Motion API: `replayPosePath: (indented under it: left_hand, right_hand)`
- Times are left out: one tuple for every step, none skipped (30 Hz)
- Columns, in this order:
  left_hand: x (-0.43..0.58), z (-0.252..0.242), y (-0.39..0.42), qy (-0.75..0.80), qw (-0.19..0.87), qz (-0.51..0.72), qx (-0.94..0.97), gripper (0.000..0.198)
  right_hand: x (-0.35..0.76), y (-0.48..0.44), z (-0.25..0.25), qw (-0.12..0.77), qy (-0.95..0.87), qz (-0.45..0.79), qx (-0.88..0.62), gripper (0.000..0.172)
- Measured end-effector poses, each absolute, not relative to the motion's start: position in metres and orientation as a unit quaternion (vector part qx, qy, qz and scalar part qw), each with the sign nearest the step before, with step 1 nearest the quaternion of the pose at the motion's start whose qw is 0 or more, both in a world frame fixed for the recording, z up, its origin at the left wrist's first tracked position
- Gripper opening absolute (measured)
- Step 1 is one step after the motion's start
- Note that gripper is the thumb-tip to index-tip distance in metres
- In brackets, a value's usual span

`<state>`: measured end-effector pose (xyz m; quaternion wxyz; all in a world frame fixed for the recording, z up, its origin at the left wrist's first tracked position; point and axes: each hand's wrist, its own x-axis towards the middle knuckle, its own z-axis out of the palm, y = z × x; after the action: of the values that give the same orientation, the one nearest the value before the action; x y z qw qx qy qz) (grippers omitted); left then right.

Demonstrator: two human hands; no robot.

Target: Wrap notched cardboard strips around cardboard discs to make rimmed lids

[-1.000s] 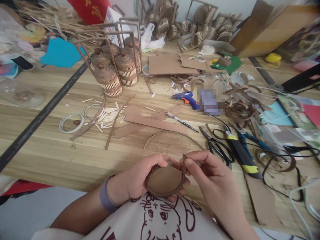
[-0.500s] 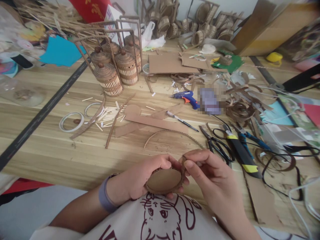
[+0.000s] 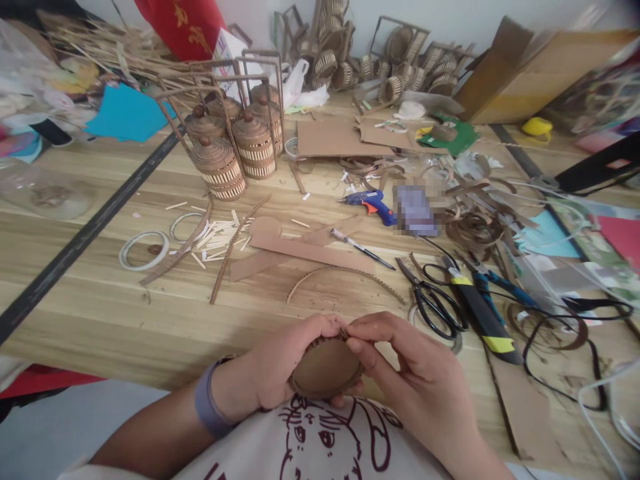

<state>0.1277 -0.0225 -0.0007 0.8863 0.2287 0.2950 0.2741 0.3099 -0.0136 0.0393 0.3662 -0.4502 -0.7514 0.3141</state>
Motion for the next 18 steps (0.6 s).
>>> replayPosePath:
  left_hand:
    - [0.127, -0.002, -0.023, 0.297, 0.885, 0.271, 0.232, 0.04]
    - [0.128, -0.003, -0.024, 0.302, 0.882, 0.271, 0.237, 0.049]
    - [0.128, -0.003, -0.024, 0.309, 0.879, 0.272, 0.242, 0.056]
    - [0.129, -0.002, -0.024, 0.314, 0.876, 0.271, 0.246, 0.059]
    - [0.13, 0.0, -0.023, 0.317, 0.876, 0.268, 0.247, 0.059]
    - [0.131, 0.002, -0.022, 0.318, 0.877, 0.263, 0.246, 0.055]
    - [0.132, 0.005, -0.021, 0.316, 0.878, 0.257, 0.249, 0.05]
    - [0.132, 0.007, -0.02, 0.314, 0.878, 0.253, 0.258, 0.049]
    - [0.133, 0.01, -0.02, 0.311, 0.876, 0.25, 0.269, 0.049]
    - [0.132, 0.012, -0.019, 0.31, 0.874, 0.248, 0.282, 0.05]
    - [0.132, 0.014, -0.019, 0.309, 0.869, 0.248, 0.296, 0.052]
    - [0.131, 0.016, -0.019, 0.31, 0.863, 0.251, 0.311, 0.054]
    - [0.13, 0.017, -0.019, 0.311, 0.856, 0.255, 0.326, 0.055]
    - [0.129, 0.018, -0.019, 0.312, 0.848, 0.26, 0.34, 0.056]
    - [0.128, 0.018, -0.019, 0.314, 0.84, 0.262, 0.356, 0.056]
    - [0.127, 0.019, -0.02, 0.316, 0.834, 0.262, 0.369, 0.055]
    - [0.126, 0.019, -0.02, 0.317, 0.83, 0.258, 0.379, 0.055]
    - [0.126, 0.019, -0.019, 0.317, 0.828, 0.252, 0.387, 0.055]
  right_hand:
    - [0.31, -0.014, 0.039, 0.365, -0.753, 0.311, -0.451, 0.009]
    - [0.31, -0.014, 0.039, 0.365, -0.755, 0.307, -0.451, 0.009]
    - [0.31, -0.014, 0.039, 0.364, -0.758, 0.304, -0.448, 0.01]
    - [0.31, -0.014, 0.04, 0.362, -0.761, 0.303, -0.444, 0.01]
    - [0.309, -0.014, 0.04, 0.36, -0.765, 0.303, -0.439, 0.011]
    - [0.309, -0.014, 0.041, 0.357, -0.768, 0.305, -0.435, 0.012]
    - [0.309, -0.013, 0.041, 0.352, -0.771, 0.309, -0.432, 0.012]
    - [0.309, -0.013, 0.042, 0.347, -0.772, 0.313, -0.432, 0.013]
    - [0.309, -0.012, 0.043, 0.343, -0.771, 0.318, -0.432, 0.014]
    - [0.309, -0.011, 0.044, 0.338, -0.771, 0.322, -0.434, 0.014]
    - [0.309, -0.011, 0.044, 0.335, -0.77, 0.325, -0.435, 0.014]
    - [0.309, -0.011, 0.045, 0.333, -0.769, 0.328, -0.436, 0.014]
    - [0.309, -0.01, 0.045, 0.334, -0.769, 0.329, -0.436, 0.014]
    - [0.309, -0.01, 0.046, 0.335, -0.768, 0.33, -0.434, 0.014]
    - [0.31, -0.01, 0.046, 0.336, -0.769, 0.331, -0.432, 0.014]
    - [0.31, -0.011, 0.046, 0.335, -0.768, 0.333, -0.431, 0.014]
    - [0.31, -0.011, 0.046, 0.334, -0.768, 0.336, -0.431, 0.015]
    - [0.31, -0.011, 0.046, 0.331, -0.767, 0.339, -0.432, 0.015]
